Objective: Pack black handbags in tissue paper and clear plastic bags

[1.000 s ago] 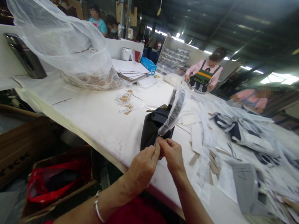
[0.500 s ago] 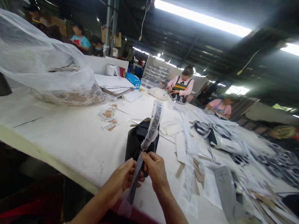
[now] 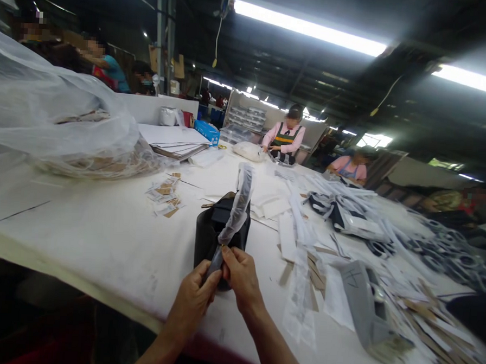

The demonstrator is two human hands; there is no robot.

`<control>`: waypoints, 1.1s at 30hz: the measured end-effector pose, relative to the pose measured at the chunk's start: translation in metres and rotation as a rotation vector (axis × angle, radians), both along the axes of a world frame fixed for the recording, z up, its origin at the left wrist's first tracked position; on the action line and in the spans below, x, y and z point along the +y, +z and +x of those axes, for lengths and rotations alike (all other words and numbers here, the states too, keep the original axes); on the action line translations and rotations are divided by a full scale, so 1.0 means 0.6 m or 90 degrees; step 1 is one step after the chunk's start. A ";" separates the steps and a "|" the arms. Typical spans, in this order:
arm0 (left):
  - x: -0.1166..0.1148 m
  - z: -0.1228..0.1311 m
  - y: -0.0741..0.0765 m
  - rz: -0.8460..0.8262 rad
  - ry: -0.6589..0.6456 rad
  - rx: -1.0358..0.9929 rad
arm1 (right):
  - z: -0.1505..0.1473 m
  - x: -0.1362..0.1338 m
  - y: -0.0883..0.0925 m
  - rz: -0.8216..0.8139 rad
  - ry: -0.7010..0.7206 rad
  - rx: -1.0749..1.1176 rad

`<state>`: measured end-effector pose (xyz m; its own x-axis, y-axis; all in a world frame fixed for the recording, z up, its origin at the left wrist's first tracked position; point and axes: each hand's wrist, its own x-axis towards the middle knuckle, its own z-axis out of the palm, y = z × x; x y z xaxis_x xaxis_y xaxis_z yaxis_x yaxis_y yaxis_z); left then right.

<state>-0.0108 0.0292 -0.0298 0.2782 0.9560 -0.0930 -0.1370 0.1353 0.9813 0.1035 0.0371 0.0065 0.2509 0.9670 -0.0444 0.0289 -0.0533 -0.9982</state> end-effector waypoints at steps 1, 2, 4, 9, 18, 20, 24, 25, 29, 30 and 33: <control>0.001 0.000 0.006 0.000 -0.005 -0.014 | 0.000 0.000 0.000 -0.002 0.000 0.000; 0.002 0.000 0.012 -0.009 -0.010 -0.039 | -0.001 0.000 0.001 -0.004 0.000 0.002; 0.006 0.001 0.023 -0.052 -0.016 -0.102 | -0.002 0.000 0.004 -0.013 0.004 0.005; 0.018 0.004 0.031 -0.126 -0.025 -0.085 | -0.002 0.000 0.005 0.030 -0.015 -0.098; 0.016 0.009 0.024 -0.097 0.033 -0.023 | 0.009 -0.004 0.001 0.052 -0.028 -0.263; 0.013 0.012 0.022 -0.069 0.064 -0.011 | 0.009 -0.007 0.006 0.060 -0.045 -0.363; 0.010 0.015 0.019 -0.033 0.100 -0.006 | 0.032 -0.027 0.013 0.078 -0.070 -0.447; 0.009 0.015 0.020 -0.035 0.106 -0.010 | 0.048 -0.037 0.015 0.078 -0.071 -0.421; 0.008 0.015 0.027 -0.059 0.120 -0.031 | 0.179 -0.105 0.033 0.080 -0.176 -0.301; 0.009 0.016 0.029 -0.061 0.123 -0.036 | 0.226 -0.130 0.039 0.082 -0.235 -0.309; 0.012 0.020 0.031 -0.065 0.132 -0.045 | 0.374 -0.216 0.056 0.043 -0.438 -0.387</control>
